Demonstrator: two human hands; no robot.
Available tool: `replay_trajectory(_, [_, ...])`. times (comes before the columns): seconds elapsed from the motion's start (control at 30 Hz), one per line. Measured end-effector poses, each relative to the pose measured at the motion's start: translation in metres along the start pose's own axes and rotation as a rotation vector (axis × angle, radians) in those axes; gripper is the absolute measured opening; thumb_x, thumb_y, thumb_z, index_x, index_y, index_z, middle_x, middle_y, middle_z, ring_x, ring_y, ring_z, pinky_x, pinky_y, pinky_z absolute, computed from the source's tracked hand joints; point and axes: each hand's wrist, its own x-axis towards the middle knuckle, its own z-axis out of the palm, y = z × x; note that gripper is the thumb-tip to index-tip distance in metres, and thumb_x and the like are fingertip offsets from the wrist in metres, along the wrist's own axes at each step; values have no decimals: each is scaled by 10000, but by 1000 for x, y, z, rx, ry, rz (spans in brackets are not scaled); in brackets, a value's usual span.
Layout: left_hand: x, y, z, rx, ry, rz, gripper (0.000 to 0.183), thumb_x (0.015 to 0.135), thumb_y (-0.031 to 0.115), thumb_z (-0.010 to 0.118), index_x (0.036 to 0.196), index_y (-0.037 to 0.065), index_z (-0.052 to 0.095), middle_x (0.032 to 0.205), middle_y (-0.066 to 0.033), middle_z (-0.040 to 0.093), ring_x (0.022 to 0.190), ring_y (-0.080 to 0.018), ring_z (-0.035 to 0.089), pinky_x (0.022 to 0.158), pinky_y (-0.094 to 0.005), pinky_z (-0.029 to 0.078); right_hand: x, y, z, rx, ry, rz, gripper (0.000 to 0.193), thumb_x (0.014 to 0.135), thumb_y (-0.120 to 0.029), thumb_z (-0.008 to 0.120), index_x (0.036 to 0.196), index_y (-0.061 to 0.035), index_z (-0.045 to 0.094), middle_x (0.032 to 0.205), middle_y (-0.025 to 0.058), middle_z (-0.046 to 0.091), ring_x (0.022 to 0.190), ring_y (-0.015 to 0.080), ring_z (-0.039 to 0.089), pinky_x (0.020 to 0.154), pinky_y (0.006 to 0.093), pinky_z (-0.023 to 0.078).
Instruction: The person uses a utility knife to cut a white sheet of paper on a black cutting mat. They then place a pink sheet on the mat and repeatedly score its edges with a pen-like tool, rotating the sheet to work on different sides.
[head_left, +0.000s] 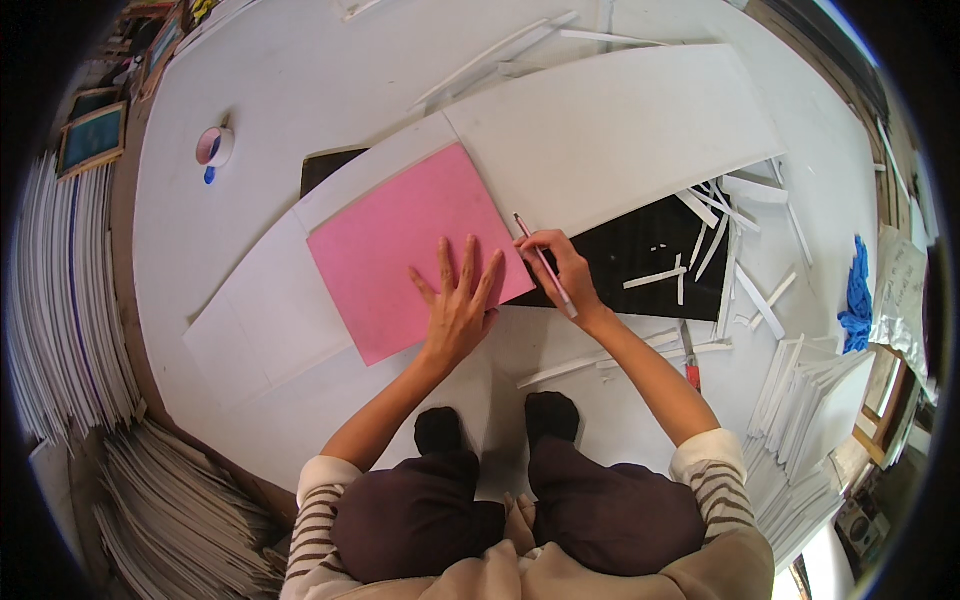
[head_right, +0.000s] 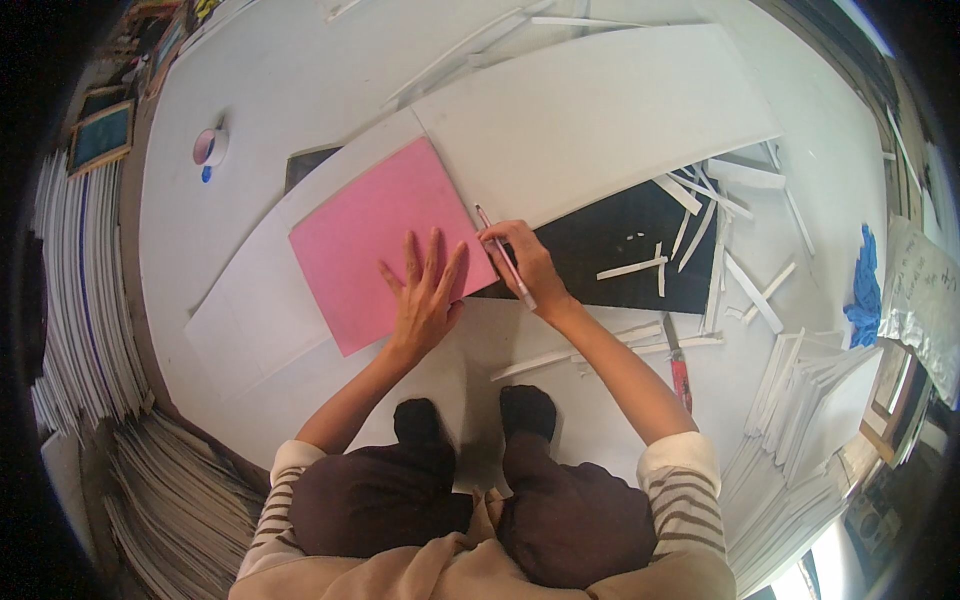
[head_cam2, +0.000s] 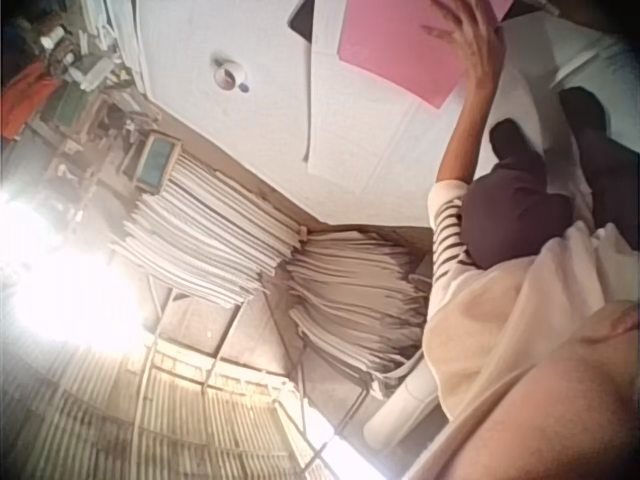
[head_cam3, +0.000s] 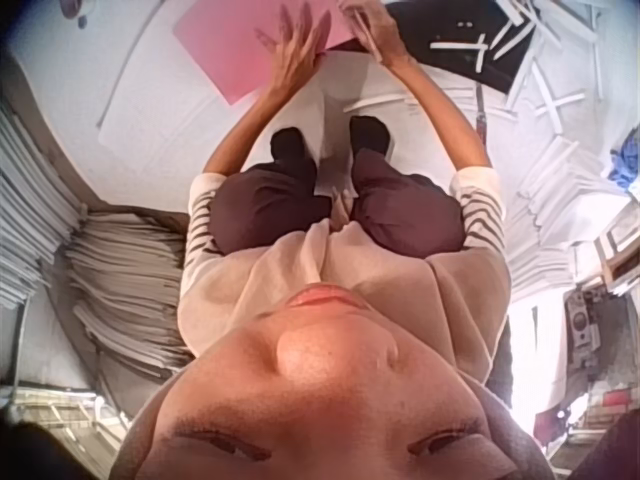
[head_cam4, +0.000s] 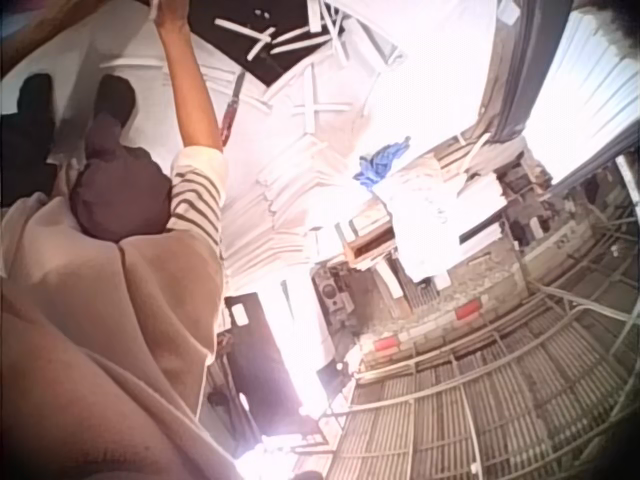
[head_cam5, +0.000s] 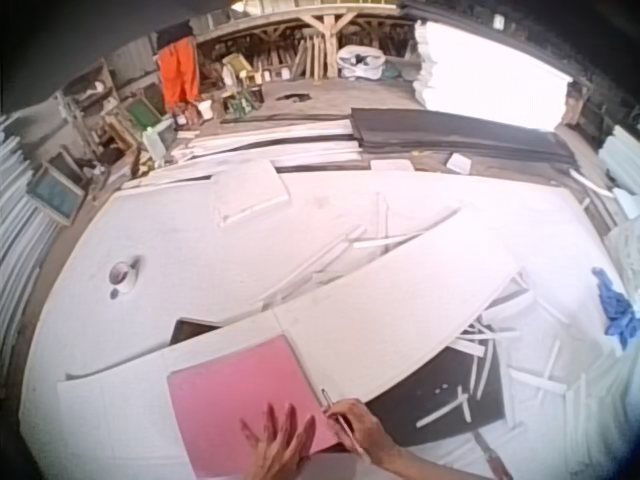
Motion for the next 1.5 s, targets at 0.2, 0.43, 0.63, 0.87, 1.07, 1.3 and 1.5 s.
replay_trajectory(0.2, [0,0,-1,8,14,-10,982,642,188,776,1485,257,278,1562,-144,141,1421,-461,71,958,-803,51,34,-10,-14,63,-44,157,131,929,-113,566,1011,-18,607,892,112,609,762,230,607,653,329,482])
replay_trajectory(0.43, [1,0,-1,49,48,8,949,652,244,773,1474,259,300,1548,-159,180,1404,-482,124,917,-828,98,49,0,-1,-60,-99,4,166,963,-157,514,966,-9,590,902,139,605,762,307,583,688,381,460])
replay_trajectory(0.63, [2,2,-1,58,28,4,949,659,257,774,1477,260,293,1544,-163,183,1401,-485,126,898,-831,148,47,4,1,-72,-126,-1,155,949,-133,519,970,7,581,918,146,606,787,323,589,720,400,475])
replay_trajectory(0.87, [5,6,-2,102,-10,-5,941,685,278,758,1487,245,266,1540,-187,170,1389,-506,134,918,-807,203,35,-5,-5,-171,-154,-69,93,918,-75,539,948,2,581,878,156,587,778,341,585,696,395,487])
replay_trajectory(1.07, [7,7,-4,151,-31,-25,944,676,272,762,1483,236,274,1529,-187,192,1380,-509,157,932,-784,242,9,-9,-12,-130,-168,-62,79,907,-61,559,911,15,581,854,152,587,748,330,589,656,381,483])
replay_trajectory(1.3, [9,10,-7,157,-53,-33,939,664,255,772,1474,242,295,1513,-184,224,1372,-504,184,940,-760,281,39,-1,-5,-100,-170,-32,89,909,-70,562,916,15,588,837,159,586,746,340,575,679,383,472])
replay_trajectory(1.5, [10,12,-11,174,-79,-41,933,650,239,784,1459,233,320,1513,-189,214,1375,-504,174,951,-748,287,14,-8,-14,-133,-170,-96,81,905,-65,565,909,13,588,822,161,581,708,338,570,647,383,470])
